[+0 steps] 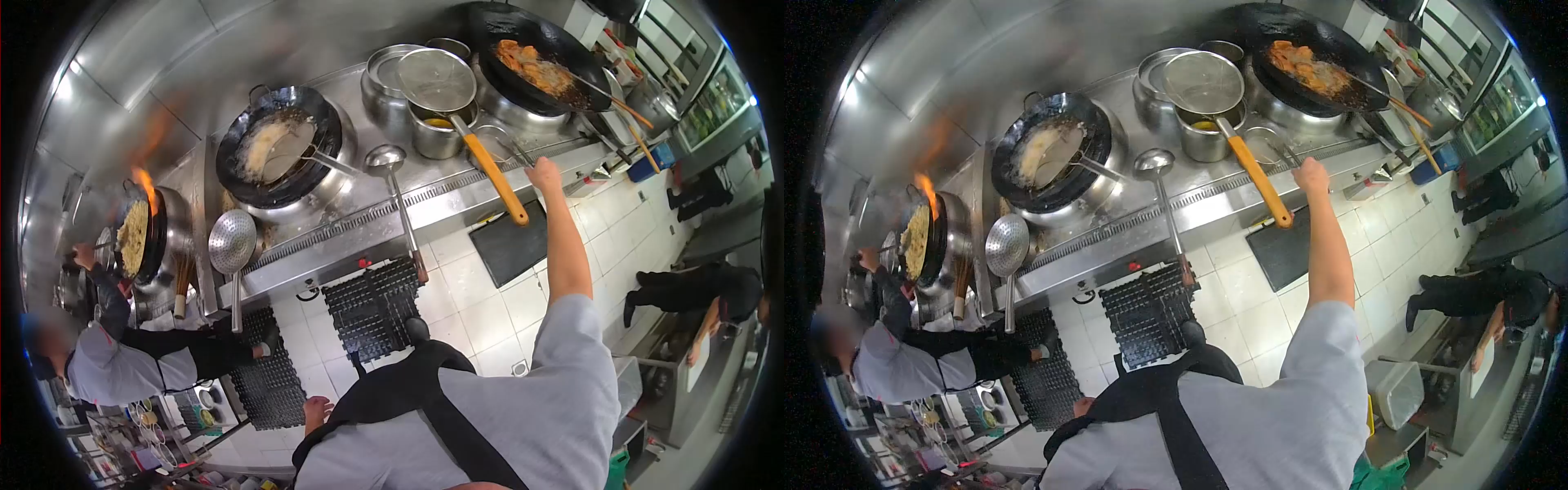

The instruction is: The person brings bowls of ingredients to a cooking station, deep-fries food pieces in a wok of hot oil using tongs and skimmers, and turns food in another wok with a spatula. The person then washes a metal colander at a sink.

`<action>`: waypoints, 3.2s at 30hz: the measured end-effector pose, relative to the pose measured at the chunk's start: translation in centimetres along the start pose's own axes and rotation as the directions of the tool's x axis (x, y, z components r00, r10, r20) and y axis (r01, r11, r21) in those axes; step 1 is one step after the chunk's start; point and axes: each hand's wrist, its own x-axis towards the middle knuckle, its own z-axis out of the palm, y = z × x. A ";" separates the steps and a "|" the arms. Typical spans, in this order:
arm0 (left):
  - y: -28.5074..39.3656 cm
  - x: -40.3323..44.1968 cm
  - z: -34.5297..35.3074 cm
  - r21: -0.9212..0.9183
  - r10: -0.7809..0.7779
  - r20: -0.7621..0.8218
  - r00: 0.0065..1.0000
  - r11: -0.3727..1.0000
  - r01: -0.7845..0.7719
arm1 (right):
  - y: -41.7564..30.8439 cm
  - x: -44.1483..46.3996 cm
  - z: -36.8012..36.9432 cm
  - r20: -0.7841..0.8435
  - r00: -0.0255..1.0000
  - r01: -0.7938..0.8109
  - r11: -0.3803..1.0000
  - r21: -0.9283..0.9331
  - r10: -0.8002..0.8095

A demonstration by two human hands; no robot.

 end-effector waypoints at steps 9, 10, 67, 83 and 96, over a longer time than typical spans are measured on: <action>7.6 2.9 2.6 0.033 0.145 0.059 0.988 0.988 -0.148 | 3.2 7.5 6.7 0.085 0.987 0.129 0.989 0.076 -0.135; 7.9 3.0 2.9 0.039 0.153 0.036 0.988 0.987 -0.154 | 3.9 8.5 8.2 0.062 0.978 0.197 0.980 0.022 -0.198; 28.8 12.2 -9.2 -0.675 0.330 -0.009 0.944 0.694 -0.249 | -40.2 -7.4 -2.6 0.395 0.442 0.400 0.571 0.717 -0.805; 29.8 6.6 -5.6 -0.643 0.455 -0.116 0.883 0.643 -0.415 | -41.9 -11.8 0.1 0.267 0.519 0.560 0.560 0.611 -0.812; 33.0 5.4 -5.3 -0.593 0.494 -0.155 0.856 0.646 -0.480 | -43.0 -14.7 0.3 0.360 0.493 0.297 0.542 0.786 -0.792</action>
